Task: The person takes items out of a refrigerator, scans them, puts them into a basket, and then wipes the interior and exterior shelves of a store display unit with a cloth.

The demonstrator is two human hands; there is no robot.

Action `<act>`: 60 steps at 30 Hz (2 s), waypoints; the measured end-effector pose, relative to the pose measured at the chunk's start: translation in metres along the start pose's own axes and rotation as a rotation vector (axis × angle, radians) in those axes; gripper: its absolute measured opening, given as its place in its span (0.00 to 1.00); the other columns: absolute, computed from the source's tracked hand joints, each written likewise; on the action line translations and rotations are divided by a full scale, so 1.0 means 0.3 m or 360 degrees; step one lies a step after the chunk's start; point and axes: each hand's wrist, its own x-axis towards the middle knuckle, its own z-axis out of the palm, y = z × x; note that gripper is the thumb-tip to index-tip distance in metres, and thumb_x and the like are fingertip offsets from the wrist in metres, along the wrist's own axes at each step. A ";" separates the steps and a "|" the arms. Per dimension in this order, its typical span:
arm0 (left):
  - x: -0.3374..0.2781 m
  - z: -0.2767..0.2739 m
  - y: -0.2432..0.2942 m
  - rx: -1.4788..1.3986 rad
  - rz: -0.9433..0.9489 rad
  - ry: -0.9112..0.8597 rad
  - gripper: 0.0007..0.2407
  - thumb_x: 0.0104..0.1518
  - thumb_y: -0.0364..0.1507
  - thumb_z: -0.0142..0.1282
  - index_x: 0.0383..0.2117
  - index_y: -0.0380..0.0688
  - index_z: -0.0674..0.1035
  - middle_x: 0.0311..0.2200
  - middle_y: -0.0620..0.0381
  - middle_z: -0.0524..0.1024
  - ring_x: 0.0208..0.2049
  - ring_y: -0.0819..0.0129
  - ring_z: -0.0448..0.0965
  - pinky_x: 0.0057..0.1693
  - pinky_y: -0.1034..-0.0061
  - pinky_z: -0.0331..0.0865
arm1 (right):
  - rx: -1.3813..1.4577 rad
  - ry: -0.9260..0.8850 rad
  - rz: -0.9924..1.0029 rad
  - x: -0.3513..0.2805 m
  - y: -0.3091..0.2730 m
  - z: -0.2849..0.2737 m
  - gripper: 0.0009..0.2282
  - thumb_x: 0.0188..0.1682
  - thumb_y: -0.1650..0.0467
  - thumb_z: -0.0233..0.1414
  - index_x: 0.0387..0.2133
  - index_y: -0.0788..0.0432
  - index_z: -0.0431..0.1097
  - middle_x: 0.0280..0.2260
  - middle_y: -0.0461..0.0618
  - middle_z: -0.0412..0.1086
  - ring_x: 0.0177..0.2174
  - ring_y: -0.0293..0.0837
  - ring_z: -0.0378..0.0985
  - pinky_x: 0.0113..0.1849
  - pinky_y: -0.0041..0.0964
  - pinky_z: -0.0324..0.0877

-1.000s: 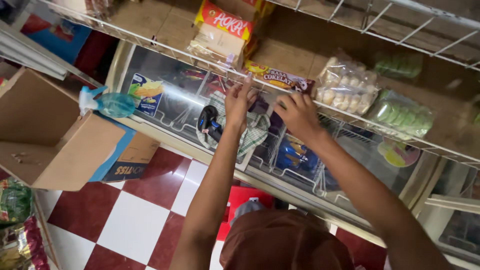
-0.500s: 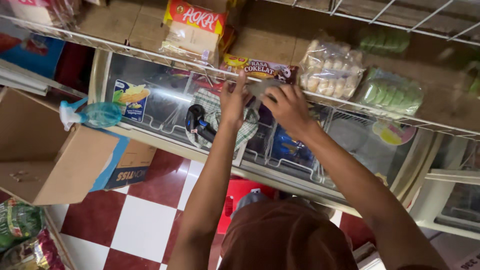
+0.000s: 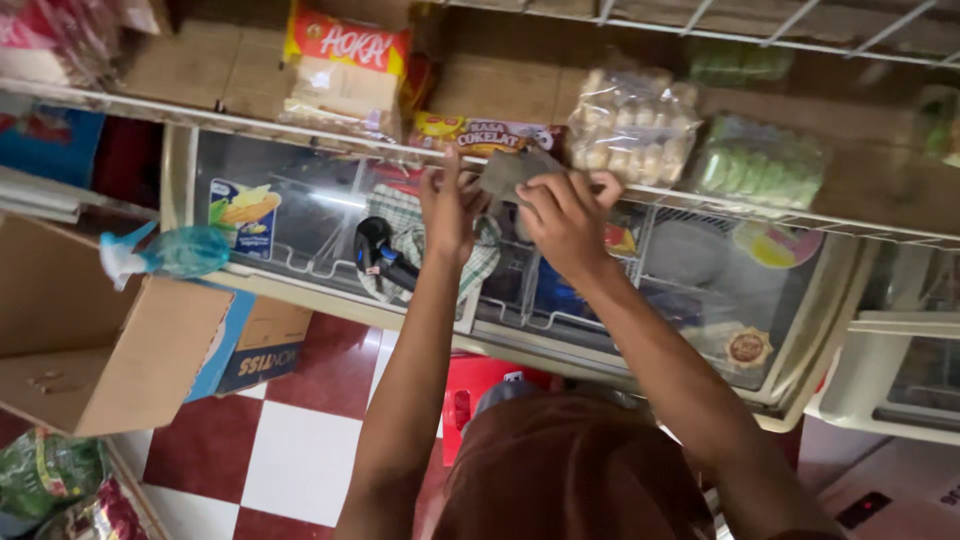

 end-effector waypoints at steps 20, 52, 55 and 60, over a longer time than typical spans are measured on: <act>-0.119 0.229 -0.211 0.0019 -0.0289 -0.0336 0.20 0.57 0.42 0.61 0.44 0.38 0.70 0.39 0.51 0.77 0.41 0.62 0.83 0.51 0.68 0.78 | 0.0525 -0.0009 0.0887 -0.226 0.220 -0.160 0.11 0.43 0.81 0.57 0.38 0.61 0.73 0.42 0.51 0.76 0.39 0.47 0.81 0.41 0.39 0.77; -0.286 0.430 -0.494 0.0134 -0.0491 -0.0623 0.30 0.58 0.50 0.53 0.62 0.47 0.64 0.54 0.49 0.76 0.59 0.62 0.74 0.63 0.69 0.64 | 0.0211 0.0215 0.0925 -0.453 0.475 -0.410 0.11 0.39 0.77 0.61 0.35 0.61 0.72 0.33 0.55 0.70 0.33 0.54 0.76 0.37 0.45 0.71; -0.273 0.448 -0.519 0.0130 -0.0413 -0.0618 0.30 0.61 0.49 0.54 0.59 0.36 0.68 0.55 0.42 0.76 0.59 0.54 0.76 0.66 0.65 0.66 | 0.0107 0.0279 0.1051 -0.534 0.560 -0.469 0.10 0.40 0.78 0.60 0.35 0.62 0.72 0.32 0.54 0.70 0.31 0.53 0.76 0.35 0.43 0.70; -0.287 0.453 -0.521 0.0063 -0.0472 -0.0515 0.28 0.57 0.49 0.53 0.60 0.48 0.66 0.55 0.44 0.75 0.59 0.57 0.74 0.66 0.64 0.62 | -0.0055 0.0367 0.1330 -0.644 0.675 -0.585 0.08 0.44 0.80 0.58 0.35 0.62 0.71 0.29 0.50 0.69 0.30 0.46 0.75 0.35 0.40 0.70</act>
